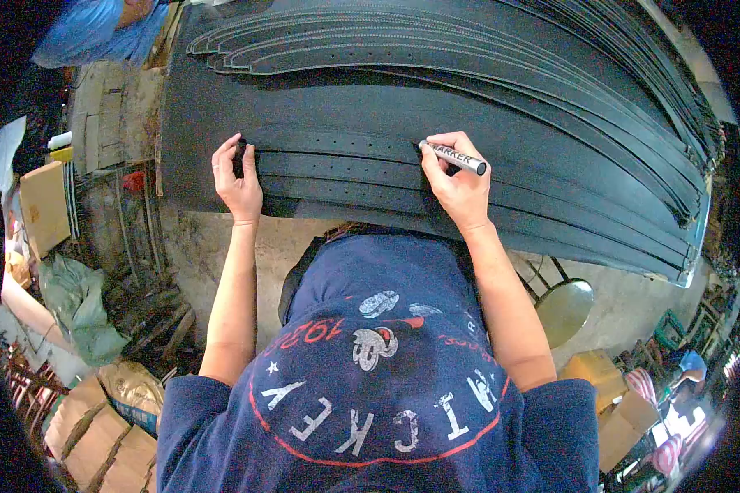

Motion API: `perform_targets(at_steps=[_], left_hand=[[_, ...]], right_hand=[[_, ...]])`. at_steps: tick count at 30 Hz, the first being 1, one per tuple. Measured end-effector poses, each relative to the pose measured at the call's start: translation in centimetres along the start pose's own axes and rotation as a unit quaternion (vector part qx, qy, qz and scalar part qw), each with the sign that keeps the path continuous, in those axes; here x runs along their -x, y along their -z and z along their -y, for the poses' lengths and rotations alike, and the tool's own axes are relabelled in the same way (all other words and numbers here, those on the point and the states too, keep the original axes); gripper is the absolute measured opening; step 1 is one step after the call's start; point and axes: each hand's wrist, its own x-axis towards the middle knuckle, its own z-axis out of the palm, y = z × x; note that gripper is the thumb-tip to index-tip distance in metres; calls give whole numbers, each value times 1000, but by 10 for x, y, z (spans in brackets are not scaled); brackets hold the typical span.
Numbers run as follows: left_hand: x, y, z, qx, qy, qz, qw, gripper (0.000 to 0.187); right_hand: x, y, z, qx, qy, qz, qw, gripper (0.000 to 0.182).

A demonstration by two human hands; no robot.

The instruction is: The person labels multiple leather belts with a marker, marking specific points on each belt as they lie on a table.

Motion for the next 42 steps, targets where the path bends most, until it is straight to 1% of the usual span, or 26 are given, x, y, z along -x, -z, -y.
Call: perform_targets(at_steps=[7, 13, 16, 18, 19, 20, 24, 29, 33, 36, 39, 40, 42], left_hand=[[0, 0, -1, -1, -3, -1, 1000, 15], [0, 1, 0, 0, 2, 1, 1000, 15], [1, 2, 1, 9, 17, 11, 1000, 14], [1, 3, 0, 21, 39, 22, 999, 17], [1, 3, -1, 22, 35, 22, 999, 18], [1, 4, -2, 23, 31, 22, 999, 21], [0, 4, -2, 35, 27, 18, 999, 28], [1, 3, -2, 35, 30, 16, 999, 29], [0, 3, -3, 19, 20, 8, 1000, 27], [-1, 5, 1, -61, -4, -2, 998, 26], [-1, 2, 6, 22, 75, -19, 997, 25], [-3, 2, 7, 46, 111, -35, 992, 28], [-5, 2, 10, 74, 139, -49, 986, 31]], right_hand=[[2, -2, -4, -3, -4, -11, 1000, 8], [1, -1, -3, 10, 18, -8, 1000, 7], [3, 0, -10, -36, -21, -11, 999, 7], [0, 3, -12, -89, -43, -7, 995, 8], [0, 4, -13, -115, -54, -4, 992, 9], [0, 7, -14, -105, -68, 12, 992, 10], [-2, 4, -13, -76, -32, 8, 997, 8], [0, 1, -12, -12, 7, 1, 1000, 8], [-2, -1, -14, 4, 15, -24, 1000, 9], [-5, 0, -10, 22, -11, -29, 999, 10], [-5, 5, -9, 18, -11, -1, 1000, 10], [-6, 8, -7, -22, -28, 1, 999, 10], [-5, 17, -4, -101, -62, 6, 993, 9]])
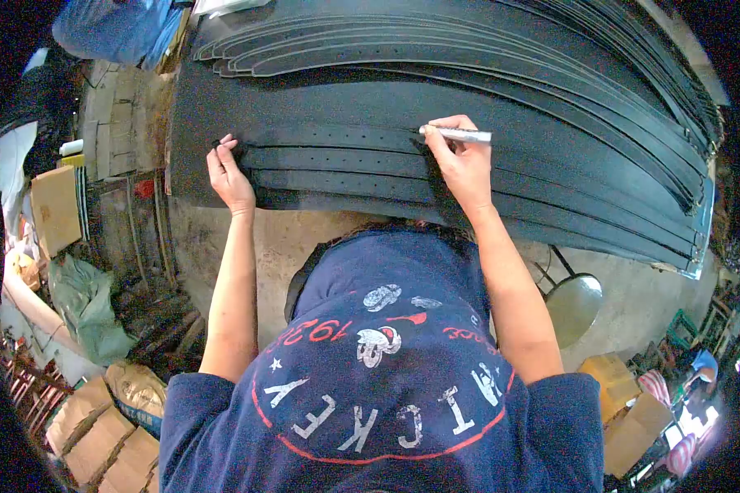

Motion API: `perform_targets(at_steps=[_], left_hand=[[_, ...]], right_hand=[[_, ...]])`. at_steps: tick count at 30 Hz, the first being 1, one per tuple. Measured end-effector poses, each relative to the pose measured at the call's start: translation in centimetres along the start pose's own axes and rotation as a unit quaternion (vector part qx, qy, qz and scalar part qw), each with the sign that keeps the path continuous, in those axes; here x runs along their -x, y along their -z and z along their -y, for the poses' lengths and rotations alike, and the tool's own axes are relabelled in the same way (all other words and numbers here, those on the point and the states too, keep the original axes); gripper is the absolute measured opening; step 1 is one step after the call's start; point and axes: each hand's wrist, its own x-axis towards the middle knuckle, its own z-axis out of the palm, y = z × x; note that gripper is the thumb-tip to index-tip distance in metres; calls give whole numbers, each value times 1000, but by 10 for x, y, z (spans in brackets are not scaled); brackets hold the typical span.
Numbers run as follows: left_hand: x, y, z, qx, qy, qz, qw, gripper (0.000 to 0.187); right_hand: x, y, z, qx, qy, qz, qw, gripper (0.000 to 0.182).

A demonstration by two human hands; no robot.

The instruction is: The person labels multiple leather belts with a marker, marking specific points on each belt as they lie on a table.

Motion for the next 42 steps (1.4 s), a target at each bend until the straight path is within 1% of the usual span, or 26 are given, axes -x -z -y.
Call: perform_targets(at_steps=[1, 2, 3, 5, 7, 8, 9, 12, 14, 16, 17, 19, 20, 23, 24, 25, 26, 30, 33, 36, 39, 42], left_hand=[[-1, -1, 2, 18, 12, -8, 1000, 31], [0, 1, 4, 6, 22, -2, 1000, 32], [1, 0, 3, -38, -4, -4, 999, 32], [2, 0, 2, -128, -59, -4, 990, 32], [1, -3, 8, -161, -64, -21, 985, 34], [2, -3, 11, -176, -66, -33, 982, 34], [2, -2, 11, -194, -68, -46, 978, 35], [1, -2, 18, -207, -35, -102, 972, 35], [1, -2, 21, -230, -22, -147, 962, 34], [0, -3, 27, -248, -21, -156, 956, 36], [0, -2, 32, -256, -19, -161, 953, 37], [-3, -4, 35, -277, -17, -157, 948, 38], [-3, -4, 38, -290, -18, -156, 944, 39], [-2, -3, 37, -304, -17, -157, 939, 43], [-4, -4, 35, -307, -18, -159, 938, 42], [-4, -4, 33, -310, -18, -160, 937, 42], [-4, -4, 32, -310, -18, -155, 938, 37], [-3, -4, 32, -320, -5, -151, 935, 37], [-4, -5, 32, -322, -5, -154, 934, 38], [-3, -4, 33, -321, 0, -150, 935, 38], [-3, -5, 30, -327, -2, -147, 934, 39], [-2, -5, 29, -330, -1, -145, 933, 39]], right_hand=[[1, 7, 0, -28, 1, -8, 1000, 9], [2, 16, 0, -57, 2, -15, 998, 9], [5, 26, -1, -85, 1, -23, 996, 9], [11, 45, 0, -63, -4, -25, 998, 10], [16, 63, -2, -43, -20, -18, 999, 11], [19, 68, -3, -31, -7, -21, 999, 13], [22, 71, -5, -34, -13, -13, 999, 14], [30, 70, -12, -43, -22, 16, 999, 13], [28, 60, -11, 4, 10, 28, 1000, 10], [22, 51, 0, 61, 49, 55, 995, 10], [21, 49, 0, 57, 41, 69, 995, 9], [16, 47, -3, 52, 29, 99, 993, 9], [14, 47, -7, 63, 51, 101, 992, 8], [10, 49, -4, 85, 79, 99, 988, 8], [10, 51, -4, 63, 46, 109, 991, 8], [9, 51, -5, 64, 48, 116, 990, 8], [8, 52, -6, 65, 48, 121, 989, 8], [6, 52, -4, 56, 64, 128, 988, 9], [6, 53, -3, 85, 69, 137, 984, 9], [5, 53, -5, 85, 77, 147, 982, 9], [6, 53, -1, 81, 78, 146, 983, 9], [7, 53, -2, 113, 58, 139, 982, 11]])
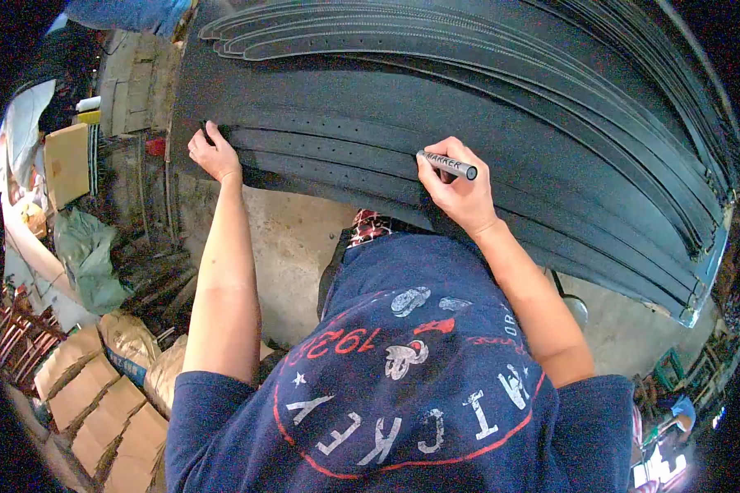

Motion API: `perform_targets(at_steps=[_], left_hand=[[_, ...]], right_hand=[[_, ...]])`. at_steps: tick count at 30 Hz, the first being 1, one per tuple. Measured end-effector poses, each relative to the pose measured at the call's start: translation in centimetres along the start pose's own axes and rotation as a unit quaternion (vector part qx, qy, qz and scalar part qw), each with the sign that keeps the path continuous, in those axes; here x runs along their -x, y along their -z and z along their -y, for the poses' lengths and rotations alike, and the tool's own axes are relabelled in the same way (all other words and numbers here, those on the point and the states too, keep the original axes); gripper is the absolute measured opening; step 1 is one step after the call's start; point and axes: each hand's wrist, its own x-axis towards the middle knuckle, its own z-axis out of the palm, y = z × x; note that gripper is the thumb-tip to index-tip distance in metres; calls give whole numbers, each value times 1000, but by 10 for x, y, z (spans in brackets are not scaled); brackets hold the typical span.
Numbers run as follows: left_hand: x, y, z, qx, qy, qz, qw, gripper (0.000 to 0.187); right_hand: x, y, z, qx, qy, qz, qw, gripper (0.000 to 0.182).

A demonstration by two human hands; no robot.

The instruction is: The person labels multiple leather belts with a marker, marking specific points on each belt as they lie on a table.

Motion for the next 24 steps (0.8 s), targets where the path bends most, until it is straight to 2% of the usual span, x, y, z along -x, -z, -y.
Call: perform_targets(at_steps=[4, 7, 8, 11, 13, 18, 23, 24], left_hand=[[0, -3, 5, -5, -8, -5, 1000, 41], [0, -3, 6, -4, -11, -3, 1000, 42], [0, -3, 7, -4, -12, -5, 1000, 42], [-1, -4, 10, -2, -10, -5, 1000, 43], [-1, 0, 3, 2, -5, -3, 1000, 43], [-2, -2, 7, -6, 0, 6, 1000, 45], [-3, -1, 7, -10, 5, 11, 1000, 46], [-3, -1, 7, -11, 5, 12, 1000, 46]], right_hand=[[0, -2, 2, 34, 30, -32, 998, 12], [-1, -1, -2, 41, 1, -26, 999, 13], [-1, 2, -2, 27, -30, -9, 999, 12], [3, 12, -8, -138, -53, -55, 988, 10], [11, 27, -10, -180, -87, -84, 976, 8], [29, 60, -19, -145, -71, -141, 977, 8], [34, 51, -17, -105, -70, -111, 986, 9], [31, 48, -19, -59, -37, -101, 992, 8]])
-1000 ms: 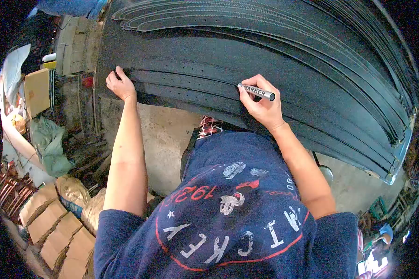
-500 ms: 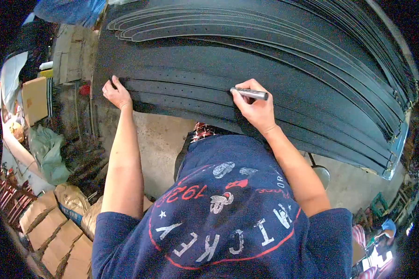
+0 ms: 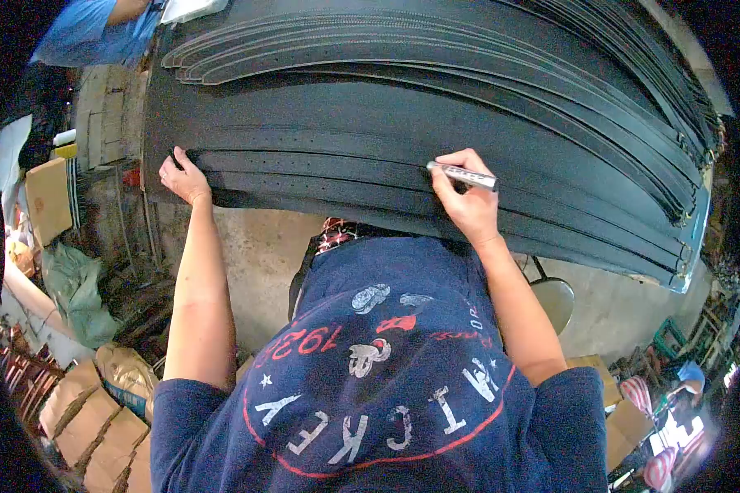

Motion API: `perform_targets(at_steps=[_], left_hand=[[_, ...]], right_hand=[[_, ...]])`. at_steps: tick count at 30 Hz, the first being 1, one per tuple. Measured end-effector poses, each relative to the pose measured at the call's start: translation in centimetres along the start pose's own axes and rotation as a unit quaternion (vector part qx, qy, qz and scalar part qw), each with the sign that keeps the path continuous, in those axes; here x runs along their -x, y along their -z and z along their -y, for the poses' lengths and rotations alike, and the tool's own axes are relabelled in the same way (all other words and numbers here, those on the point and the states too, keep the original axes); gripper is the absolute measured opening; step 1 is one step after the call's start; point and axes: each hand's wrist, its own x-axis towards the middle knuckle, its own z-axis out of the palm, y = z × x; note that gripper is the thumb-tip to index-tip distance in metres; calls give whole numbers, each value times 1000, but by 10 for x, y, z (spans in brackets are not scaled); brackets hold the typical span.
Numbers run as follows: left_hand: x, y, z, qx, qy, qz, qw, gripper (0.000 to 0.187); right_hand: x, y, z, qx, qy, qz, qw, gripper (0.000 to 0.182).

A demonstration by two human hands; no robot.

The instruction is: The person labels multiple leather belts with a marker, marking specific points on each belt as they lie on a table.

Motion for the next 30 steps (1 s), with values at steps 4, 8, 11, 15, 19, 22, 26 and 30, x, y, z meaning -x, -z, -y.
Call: perform_targets(at_steps=[4, 8, 11, 15, 19, 22, 26, 30], left_hand=[[-1, -1, 2, -7, -11, -1, 1000, 46], [0, -2, 2, 1, -9, -2, 1000, 46], [-1, -1, 2, 0, -6, -3, 1000, 46], [0, -1, -2, 5, 4, -2, 1000, 47], [0, 1, -4, 3, 12, 8, 1000, 48], [-1, 1, -2, 4, 13, 17, 1000, 49], [-1, 2, -3, 4, 12, 20, 1000, 50], [-1, 3, -3, 2, 12, 22, 1000, 52]], right_hand=[[-2, -10, 3, 23, -4, 13, 1000, 7], [-2, -10, 4, 44, 7, 16, 999, 8], [-2, -9, 5, 71, 20, 25, 997, 9], [-4, -8, 8, 106, 90, 38, 990, 10], [-4, -8, 5, 129, 116, 38, 984, 11], [-3, -7, 9, 134, 57, 40, 989, 10], [-2, -3, -1, -2, -18, 5, 1000, 9], [0, -1, -3, -61, -48, 3, 997, 8]])
